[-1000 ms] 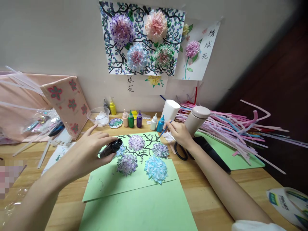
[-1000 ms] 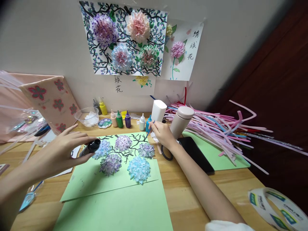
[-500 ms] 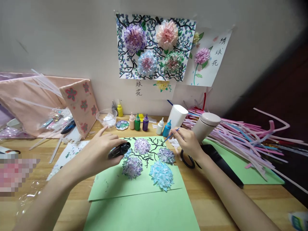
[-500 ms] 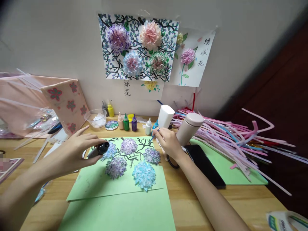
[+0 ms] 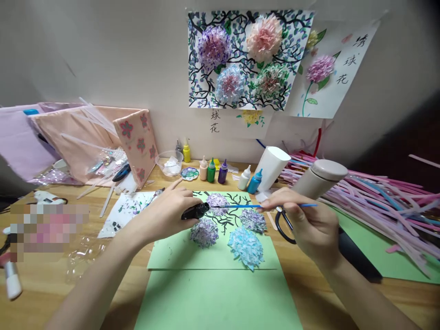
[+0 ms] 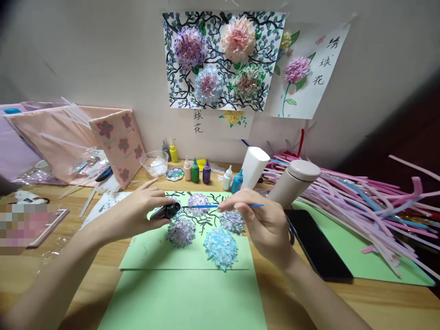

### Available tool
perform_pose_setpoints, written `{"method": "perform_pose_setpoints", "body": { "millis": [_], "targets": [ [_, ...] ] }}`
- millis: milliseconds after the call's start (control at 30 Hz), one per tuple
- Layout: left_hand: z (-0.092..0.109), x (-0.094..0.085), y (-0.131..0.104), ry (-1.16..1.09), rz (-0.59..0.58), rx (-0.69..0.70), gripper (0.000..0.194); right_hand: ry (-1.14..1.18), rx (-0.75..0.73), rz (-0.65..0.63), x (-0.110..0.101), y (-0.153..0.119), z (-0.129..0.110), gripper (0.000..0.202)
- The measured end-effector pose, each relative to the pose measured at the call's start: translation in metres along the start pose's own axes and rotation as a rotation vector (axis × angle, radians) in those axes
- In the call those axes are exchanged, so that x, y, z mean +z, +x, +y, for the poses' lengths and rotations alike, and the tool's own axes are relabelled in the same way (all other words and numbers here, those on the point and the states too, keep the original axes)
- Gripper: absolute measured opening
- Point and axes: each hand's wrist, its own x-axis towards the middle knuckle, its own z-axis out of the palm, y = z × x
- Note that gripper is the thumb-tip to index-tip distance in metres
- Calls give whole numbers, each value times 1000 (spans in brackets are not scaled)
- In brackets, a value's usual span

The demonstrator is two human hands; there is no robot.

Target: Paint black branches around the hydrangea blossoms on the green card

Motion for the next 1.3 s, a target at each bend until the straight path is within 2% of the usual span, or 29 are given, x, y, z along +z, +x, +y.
{"method": "perform_pose_setpoints", "body": {
  "millis": [167,367,567,1000,1200,1300],
  "targets": [
    [3,0,0,5,-26,-10,24,-75,-108,-94,3,-3,-8,24],
    [4,1,0,7,-33,-9,29,-70,-169,-160,6,-2,-8,23],
    [3,2,1,11,-30,6,26,-50,-236,-162,5,-2,-11,23],
    [2,3,-1,13,-34,5,26,-90,-281,-195,5,-1,-16,21],
    [5,1,0,0,-34,2,24,-120,-309,-252,4,-1,-19,20],
    [6,2,0,6,-39,-6,24,-136,-302,-217,2,-1,-21,21]
  ]
}}
